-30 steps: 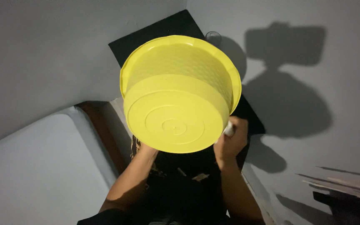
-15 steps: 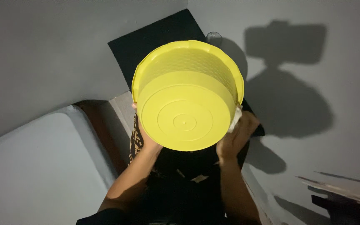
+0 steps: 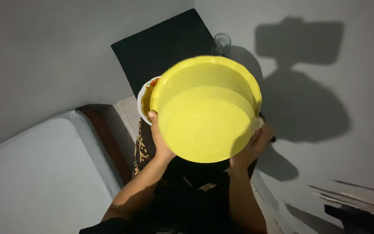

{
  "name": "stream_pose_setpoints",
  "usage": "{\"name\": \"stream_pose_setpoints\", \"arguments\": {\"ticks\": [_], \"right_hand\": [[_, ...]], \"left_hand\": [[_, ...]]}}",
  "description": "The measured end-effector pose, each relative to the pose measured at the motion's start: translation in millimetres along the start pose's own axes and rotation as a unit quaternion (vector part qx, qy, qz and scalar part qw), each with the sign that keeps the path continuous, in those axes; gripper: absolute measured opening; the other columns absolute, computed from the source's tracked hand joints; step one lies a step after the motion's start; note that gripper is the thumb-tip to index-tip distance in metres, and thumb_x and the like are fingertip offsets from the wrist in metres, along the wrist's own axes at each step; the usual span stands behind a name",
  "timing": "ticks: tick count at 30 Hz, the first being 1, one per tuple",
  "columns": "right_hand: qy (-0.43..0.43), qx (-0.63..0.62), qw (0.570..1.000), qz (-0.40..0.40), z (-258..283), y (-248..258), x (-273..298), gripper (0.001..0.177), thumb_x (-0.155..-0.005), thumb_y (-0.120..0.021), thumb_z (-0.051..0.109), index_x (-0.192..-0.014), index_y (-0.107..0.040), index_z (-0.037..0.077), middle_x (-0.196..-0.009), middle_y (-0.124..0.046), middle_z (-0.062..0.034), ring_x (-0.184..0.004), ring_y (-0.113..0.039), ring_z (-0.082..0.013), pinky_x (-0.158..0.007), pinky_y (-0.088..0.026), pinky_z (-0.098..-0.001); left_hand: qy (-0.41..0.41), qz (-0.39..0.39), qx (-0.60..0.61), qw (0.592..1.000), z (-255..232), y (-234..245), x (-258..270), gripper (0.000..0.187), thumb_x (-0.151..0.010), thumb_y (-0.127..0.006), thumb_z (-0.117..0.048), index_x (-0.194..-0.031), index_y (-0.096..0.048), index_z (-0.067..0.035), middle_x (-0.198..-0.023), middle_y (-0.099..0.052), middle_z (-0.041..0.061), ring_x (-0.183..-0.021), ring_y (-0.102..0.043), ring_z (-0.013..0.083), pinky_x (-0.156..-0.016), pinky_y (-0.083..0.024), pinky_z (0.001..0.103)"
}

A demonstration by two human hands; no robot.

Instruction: Wiping a yellow plastic bowl with a white cloth

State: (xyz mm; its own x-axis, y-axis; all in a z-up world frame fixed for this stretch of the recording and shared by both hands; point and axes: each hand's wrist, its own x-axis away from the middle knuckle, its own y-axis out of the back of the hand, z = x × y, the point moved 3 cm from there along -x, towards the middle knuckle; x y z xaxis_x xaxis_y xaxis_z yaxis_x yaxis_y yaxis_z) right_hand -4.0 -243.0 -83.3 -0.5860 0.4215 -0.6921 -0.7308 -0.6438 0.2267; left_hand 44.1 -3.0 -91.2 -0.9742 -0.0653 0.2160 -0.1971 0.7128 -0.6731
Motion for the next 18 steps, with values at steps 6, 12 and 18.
{"name": "stream_pose_setpoints", "arguments": {"ticks": [6, 12, 18], "right_hand": [[-0.332, -0.334, 0.882, 0.02, -16.8, -4.3, 10.2, 0.019, -0.11, -0.047, 0.02, -0.12, -0.051, 0.005, -0.11, -0.056, -0.0083, -0.096, -0.057, -0.0169, -0.084, -0.05, -0.0359], [-0.376, -0.311, 0.872, 0.048, -38.1, -10.3, 28.5, 0.035, -0.111, -0.044, 0.023, -0.139, -0.049, 0.003, -0.126, -0.057, -0.0059, -0.113, -0.056, -0.0153, -0.101, -0.047, -0.0313], [-0.42, -0.342, 0.84, 0.03, 26.2, -8.3, -33.1, 0.045, -0.108, -0.041, 0.034, -0.14, -0.052, 0.005, -0.134, -0.056, -0.0091, -0.125, -0.059, -0.0214, -0.105, -0.05, -0.0394]], "left_hand": [[-0.04, -0.072, -0.183, 0.98, -9.2, 7.0, -1.5, 0.089, -0.102, -0.028, -0.07, -0.116, -0.066, 0.01, -0.094, -0.074, 0.02, -0.084, -0.076, 0.024, -0.072, -0.062, 0.035], [-0.056, -0.057, -0.077, 0.994, -15.2, -2.3, -11.4, 0.078, -0.099, -0.037, -0.067, -0.119, -0.064, 0.004, -0.1, -0.074, 0.012, -0.087, -0.073, 0.0197, -0.076, -0.06, 0.032], [-0.026, -0.037, -0.127, 0.991, 9.6, 16.6, -10.5, 0.073, -0.101, -0.041, -0.064, -0.105, -0.066, 0.005, -0.085, -0.071, 0.009, -0.072, -0.068, 0.0157, -0.064, -0.058, 0.031]]}}
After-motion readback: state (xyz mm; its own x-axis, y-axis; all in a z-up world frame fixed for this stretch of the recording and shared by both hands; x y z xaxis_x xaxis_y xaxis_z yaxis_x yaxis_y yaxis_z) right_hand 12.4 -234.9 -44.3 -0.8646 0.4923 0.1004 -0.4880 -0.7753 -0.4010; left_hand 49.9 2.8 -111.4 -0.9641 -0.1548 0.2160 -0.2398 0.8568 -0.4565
